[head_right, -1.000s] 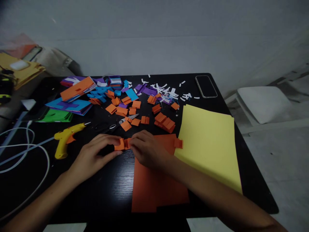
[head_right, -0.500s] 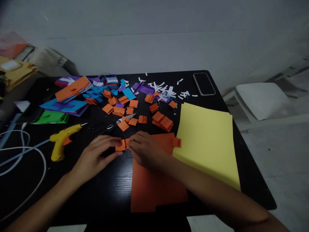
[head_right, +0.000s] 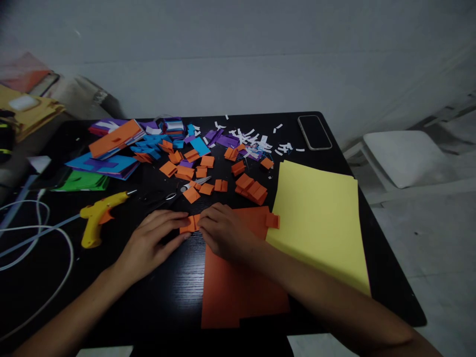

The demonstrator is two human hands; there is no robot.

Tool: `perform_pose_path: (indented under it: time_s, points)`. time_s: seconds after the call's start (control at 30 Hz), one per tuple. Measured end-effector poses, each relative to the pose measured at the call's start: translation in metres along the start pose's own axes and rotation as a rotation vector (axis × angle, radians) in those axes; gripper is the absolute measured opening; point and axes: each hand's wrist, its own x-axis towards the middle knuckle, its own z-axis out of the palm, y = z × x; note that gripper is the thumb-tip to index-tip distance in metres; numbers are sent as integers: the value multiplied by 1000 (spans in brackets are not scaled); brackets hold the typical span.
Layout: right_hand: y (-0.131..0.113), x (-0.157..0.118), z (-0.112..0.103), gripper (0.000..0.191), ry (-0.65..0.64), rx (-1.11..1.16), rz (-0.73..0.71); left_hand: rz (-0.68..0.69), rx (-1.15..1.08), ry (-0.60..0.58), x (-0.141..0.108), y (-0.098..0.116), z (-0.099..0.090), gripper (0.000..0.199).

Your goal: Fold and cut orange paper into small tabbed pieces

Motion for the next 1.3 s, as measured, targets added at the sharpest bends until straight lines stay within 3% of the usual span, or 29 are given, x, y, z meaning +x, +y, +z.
perform_pose_path:
  time_s: [1.3]
  points:
    - [2, -2, 2, 13, 37, 29, 10, 9, 52, -35, -5, -2, 3, 12]
